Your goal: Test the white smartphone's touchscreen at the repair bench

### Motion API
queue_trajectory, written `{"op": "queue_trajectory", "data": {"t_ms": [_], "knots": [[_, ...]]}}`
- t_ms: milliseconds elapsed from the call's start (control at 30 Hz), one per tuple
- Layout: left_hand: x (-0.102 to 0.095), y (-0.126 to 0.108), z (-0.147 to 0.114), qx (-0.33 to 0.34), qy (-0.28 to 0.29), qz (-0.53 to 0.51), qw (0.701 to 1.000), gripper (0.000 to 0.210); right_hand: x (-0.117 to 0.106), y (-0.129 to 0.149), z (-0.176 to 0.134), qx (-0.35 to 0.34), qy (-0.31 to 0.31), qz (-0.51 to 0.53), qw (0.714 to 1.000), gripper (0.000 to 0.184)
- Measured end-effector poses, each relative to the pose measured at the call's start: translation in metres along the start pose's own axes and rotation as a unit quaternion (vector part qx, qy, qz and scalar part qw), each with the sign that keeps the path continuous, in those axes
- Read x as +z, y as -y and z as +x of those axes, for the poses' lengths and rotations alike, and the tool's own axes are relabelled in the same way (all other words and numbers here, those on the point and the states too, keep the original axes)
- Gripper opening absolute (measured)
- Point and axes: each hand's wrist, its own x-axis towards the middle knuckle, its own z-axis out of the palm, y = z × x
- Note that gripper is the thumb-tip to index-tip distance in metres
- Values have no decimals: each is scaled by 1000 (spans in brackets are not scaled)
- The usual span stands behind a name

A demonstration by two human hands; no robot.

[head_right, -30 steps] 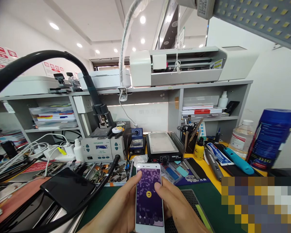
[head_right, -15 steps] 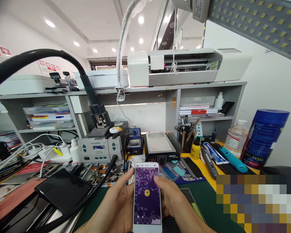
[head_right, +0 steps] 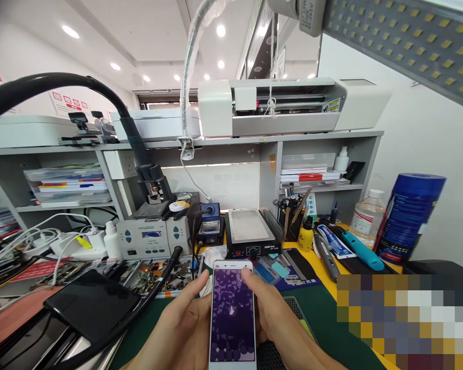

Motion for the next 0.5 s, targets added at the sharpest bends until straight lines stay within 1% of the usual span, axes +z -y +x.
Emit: {"op": "queue_trajectory", "data": {"t_ms": [100, 200, 367, 500], "knots": [[1, 0, -1, -1, -8, 2, 1000, 76, 0, 3, -1, 0, 42, 52, 998, 60], [0, 0, -1, -1, -18, 2, 1000, 77, 0, 3, -1, -13, 48, 67, 996, 60], [0, -2, -2, -11, -21, 8, 1000, 77, -1, 0, 0, -9, 33, 48, 998, 59], [2, -3, -2, -8, -18, 18, 1000, 80, -4, -8, 1, -16, 0, -10, 1000, 55]]}}
